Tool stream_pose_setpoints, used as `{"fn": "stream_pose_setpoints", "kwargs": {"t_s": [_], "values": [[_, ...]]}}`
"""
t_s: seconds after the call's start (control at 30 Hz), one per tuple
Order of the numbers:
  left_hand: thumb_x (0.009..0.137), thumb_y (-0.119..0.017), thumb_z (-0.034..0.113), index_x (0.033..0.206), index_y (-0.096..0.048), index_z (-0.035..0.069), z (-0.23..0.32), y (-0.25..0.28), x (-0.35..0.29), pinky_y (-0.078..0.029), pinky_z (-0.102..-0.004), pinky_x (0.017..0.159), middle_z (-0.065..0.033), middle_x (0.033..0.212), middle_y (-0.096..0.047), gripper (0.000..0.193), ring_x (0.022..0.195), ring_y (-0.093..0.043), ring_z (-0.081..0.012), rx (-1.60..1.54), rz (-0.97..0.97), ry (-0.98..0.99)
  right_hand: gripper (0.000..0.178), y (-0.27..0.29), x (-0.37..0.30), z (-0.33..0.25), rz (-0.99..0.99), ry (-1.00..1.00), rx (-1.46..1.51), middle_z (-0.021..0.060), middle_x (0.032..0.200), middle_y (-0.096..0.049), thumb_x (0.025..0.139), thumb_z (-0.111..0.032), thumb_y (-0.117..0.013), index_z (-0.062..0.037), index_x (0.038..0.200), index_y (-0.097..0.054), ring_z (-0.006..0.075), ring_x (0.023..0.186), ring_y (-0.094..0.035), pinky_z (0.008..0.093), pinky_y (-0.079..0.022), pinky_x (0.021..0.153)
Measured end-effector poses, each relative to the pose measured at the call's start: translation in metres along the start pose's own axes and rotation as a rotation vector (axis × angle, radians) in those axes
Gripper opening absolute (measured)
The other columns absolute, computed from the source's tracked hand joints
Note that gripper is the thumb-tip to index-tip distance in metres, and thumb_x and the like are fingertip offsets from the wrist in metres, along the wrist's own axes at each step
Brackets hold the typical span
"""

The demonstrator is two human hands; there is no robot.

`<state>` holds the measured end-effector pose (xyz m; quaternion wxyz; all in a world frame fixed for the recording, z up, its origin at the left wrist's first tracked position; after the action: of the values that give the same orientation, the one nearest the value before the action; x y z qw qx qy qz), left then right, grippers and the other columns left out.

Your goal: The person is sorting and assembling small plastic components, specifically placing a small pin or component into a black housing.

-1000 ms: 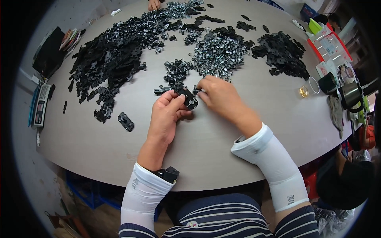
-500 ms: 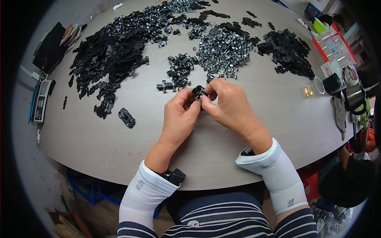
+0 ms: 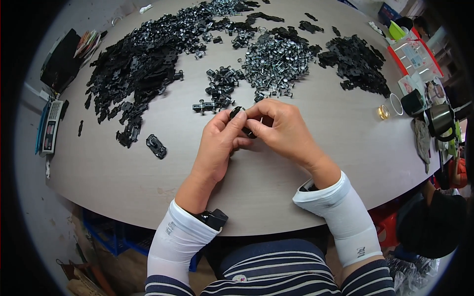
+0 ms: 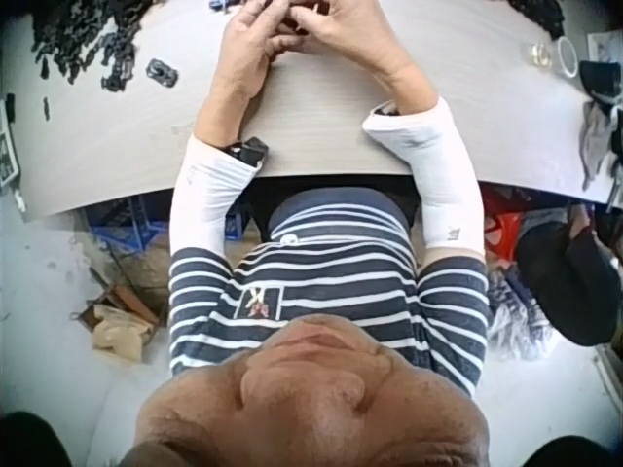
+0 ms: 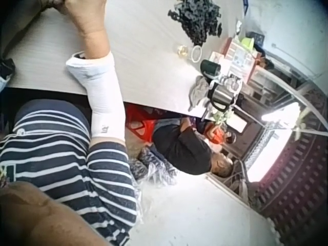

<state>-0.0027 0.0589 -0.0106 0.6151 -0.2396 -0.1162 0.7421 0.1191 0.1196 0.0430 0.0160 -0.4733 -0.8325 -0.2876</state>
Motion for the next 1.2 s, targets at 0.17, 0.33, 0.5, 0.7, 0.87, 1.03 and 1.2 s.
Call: {"fn": "stream_pose_setpoints", "kwargs": {"t_s": [0.17,0.33,0.5,0.7,0.87,1.03,1.2], "values": [[0.097,-0.063,0.02,0.103,-0.059,0.002,-0.001,0.011,0.0,-0.054,-0.0242,0.062,-0.0037,0.089,-0.066,0.019,0.071,-0.063,-0.0092,0.075,0.08,-0.065,0.012,0.034,0.012,0.03,0.114,-0.136,0.111,0.0048,0.079,-0.068,0.084,-0.007,-0.069,-0.0006,0.095,-0.072,0.0084,0.066,-0.058,0.0233,-0.047,0.06],[0.097,-0.064,0.021,0.1,-0.059,0.004,0.0,0.012,0.001,-0.053,-0.0246,0.06,-0.0026,0.088,-0.065,0.018,0.07,-0.062,-0.0088,0.163,0.064,-0.02,0.011,0.054,0.013,0.055,0.135,-0.109,-0.291,0.0133,0.085,-0.071,0.083,-0.008,-0.067,-0.0015,0.091,-0.072,0.0255,0.073,-0.068,0.034,-0.054,0.069],[0.097,-0.063,0.022,0.101,-0.06,0.006,0.003,0.013,0.003,-0.053,-0.0234,0.059,-0.0019,0.088,-0.066,0.017,0.07,-0.062,-0.0081,0.118,0.09,-0.027,0.014,0.022,0.018,0.049,0.007,-0.003,-0.356,0.0131,0.091,-0.069,0.084,-0.012,-0.069,-0.0047,0.096,-0.07,0.0288,0.08,-0.067,0.0375,-0.054,0.074],[0.098,-0.063,0.023,0.102,-0.06,0.007,0.001,0.016,0.002,-0.054,-0.0227,0.059,-0.0009,0.087,-0.067,0.016,0.069,-0.063,-0.0079,0.134,0.071,-0.021,0.016,-0.006,0.027,0.029,-0.039,0.279,-0.625,0.0133,0.09,-0.063,0.083,-0.006,-0.063,-0.0053,0.099,-0.067,0.0316,0.085,-0.066,0.043,-0.054,0.074],[0.098,-0.063,0.024,0.101,-0.06,0.007,0.002,0.014,0.002,-0.054,-0.0227,0.06,-0.001,0.087,-0.066,0.017,0.07,-0.062,-0.0078,0.143,0.072,-0.021,0.008,-0.018,0.035,0.029,-0.15,0.368,-0.783,0.0127,0.086,-0.062,0.08,-0.002,-0.061,-0.0028,0.088,-0.064,0.0325,0.086,-0.065,0.0435,-0.054,0.072],[0.097,-0.063,0.023,0.1,-0.06,0.005,0.005,0.014,0.004,-0.053,-0.0226,0.058,-0.0012,0.086,-0.065,0.018,0.068,-0.061,-0.0075,0.062,0.109,-0.03,0.017,-0.008,0.026,0.017,-0.136,0.184,-0.283,0.0062,0.081,-0.065,0.083,-0.004,-0.063,-0.0018,0.099,-0.067,0.0194,0.073,-0.065,0.0319,-0.052,0.063],[0.096,-0.064,0.023,0.1,-0.06,0.003,0.01,0.025,0.001,-0.051,-0.0228,0.056,-0.0009,0.083,-0.063,0.02,0.066,-0.058,-0.0065,0.147,0.139,-0.078,0.018,-0.013,0.011,0.049,-0.227,-0.414,0.159,0.001,0.073,-0.064,0.085,-0.01,-0.066,-0.0004,0.1,-0.067,0.0095,0.064,-0.059,0.0279,-0.047,0.057]]}}
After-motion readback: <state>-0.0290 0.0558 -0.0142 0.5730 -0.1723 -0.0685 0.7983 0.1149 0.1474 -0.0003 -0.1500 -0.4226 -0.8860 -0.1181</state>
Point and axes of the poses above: each hand's wrist, its own x-axis towards the middle knuckle, its own y-axis out of the back of the hand, z = x × y, the point moved 6 cm from there along x, towards the middle knuckle
